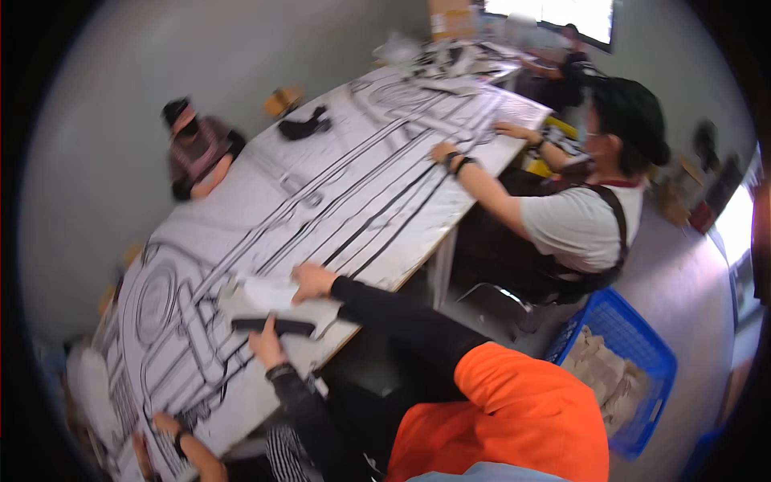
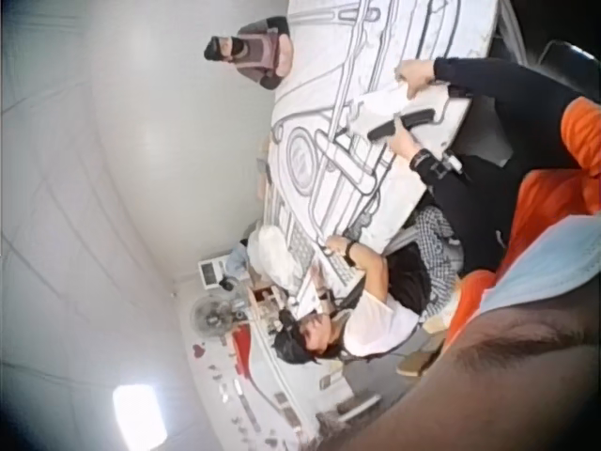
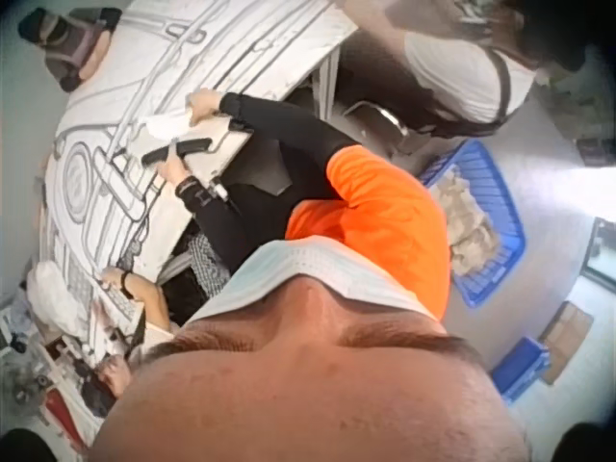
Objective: Organize and stack various shoe components on a large assembly table in a manufacturing environment.
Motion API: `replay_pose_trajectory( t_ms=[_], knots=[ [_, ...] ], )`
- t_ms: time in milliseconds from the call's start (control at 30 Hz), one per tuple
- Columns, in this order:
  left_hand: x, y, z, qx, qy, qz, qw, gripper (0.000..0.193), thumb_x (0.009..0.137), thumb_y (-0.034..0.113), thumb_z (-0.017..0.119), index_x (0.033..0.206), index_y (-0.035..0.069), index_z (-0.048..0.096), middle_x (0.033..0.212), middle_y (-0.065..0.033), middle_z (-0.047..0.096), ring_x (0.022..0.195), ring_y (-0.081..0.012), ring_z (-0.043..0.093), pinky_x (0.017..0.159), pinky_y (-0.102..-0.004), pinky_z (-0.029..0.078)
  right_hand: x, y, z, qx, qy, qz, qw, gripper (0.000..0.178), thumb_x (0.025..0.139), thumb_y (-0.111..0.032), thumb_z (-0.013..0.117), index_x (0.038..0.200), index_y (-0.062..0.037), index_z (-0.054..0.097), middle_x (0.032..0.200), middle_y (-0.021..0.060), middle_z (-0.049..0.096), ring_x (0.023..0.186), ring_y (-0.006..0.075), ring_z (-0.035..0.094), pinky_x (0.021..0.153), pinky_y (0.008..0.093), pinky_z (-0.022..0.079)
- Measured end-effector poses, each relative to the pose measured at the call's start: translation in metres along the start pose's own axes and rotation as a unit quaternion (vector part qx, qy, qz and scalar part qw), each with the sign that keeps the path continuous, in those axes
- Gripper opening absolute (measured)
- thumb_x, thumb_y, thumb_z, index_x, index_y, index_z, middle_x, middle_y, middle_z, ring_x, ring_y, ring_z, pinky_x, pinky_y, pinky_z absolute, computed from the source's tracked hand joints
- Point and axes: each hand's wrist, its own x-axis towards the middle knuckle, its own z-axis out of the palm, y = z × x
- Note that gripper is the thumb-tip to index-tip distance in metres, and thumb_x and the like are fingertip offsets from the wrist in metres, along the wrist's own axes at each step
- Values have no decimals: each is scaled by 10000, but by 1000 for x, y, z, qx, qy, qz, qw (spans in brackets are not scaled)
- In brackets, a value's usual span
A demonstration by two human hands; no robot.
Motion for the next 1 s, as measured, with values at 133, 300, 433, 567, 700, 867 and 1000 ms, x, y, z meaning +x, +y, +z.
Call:
replay_pose_trajectory(
  t_ms=[133,300,433,567,700,867,1000],
  knots=[
    [19,3,0,40,52,-17,998,707,838,207,703,1321,-173,355,1336,-287,498,1214,-328,505,1056,-393,377,2,-25,-7,212,-97,125,965,553,665,-336,822,1025,48,653,908,192,673,827,297,670,707,420,535],
    [-4,35,17,-231,-49,-163,958,384,914,194,660,1206,-45,592,1125,-113,664,950,-213,659,811,-319,521,-31,-10,-9,447,2,81,891,837,764,-128,792,1421,74,315,1016,143,589,764,207,586,626,336,494],
    [-51,63,5,-231,-214,-203,927,368,928,261,658,1190,6,620,1073,-73,686,917,-170,672,815,-303,526,-82,-22,-63,520,-63,222,822,879,851,-194,754,1525,-15,219,1184,133,589,996,205,626,760,343,546],
    [-103,72,14,-197,-293,-118,928,409,989,218,602,1332,12,517,1201,-78,629,1035,-161,622,881,-291,505,-125,-27,-38,427,58,208,878,738,780,-256,821,1317,96,456,1132,184,638,1025,235,633,847,342,525],
    [-138,102,-3,-99,-287,19,953,520,994,150,560,1442,-32,368,1380,-139,497,1208,-217,502,1035,-318,388,-152,-45,-36,507,33,153,848,670,813,-213,788,1332,73,475,1190,137,619,1066,178,593,915,313,488],
    [-161,135,-17,14,-351,53,935,618,948,57,536,1503,-13,273,1411,-155,448,1241,-236,488,1059,-337,378,-191,-94,-77,395,173,95,897,653,807,-208,808,1340,7,498,1154,102,627,1040,133,583,913,295,485],
    [-168,171,-30,-172,-368,29,913,706,933,195,569,1521,20,220,1369,-156,430,1151,-254,545,1005,-356,420,-201,-101,-99,445,309,97,835,419,834,-117,784,1170,-4,560,1011,46,664,904,116,629,817,300,530]
  ],
)
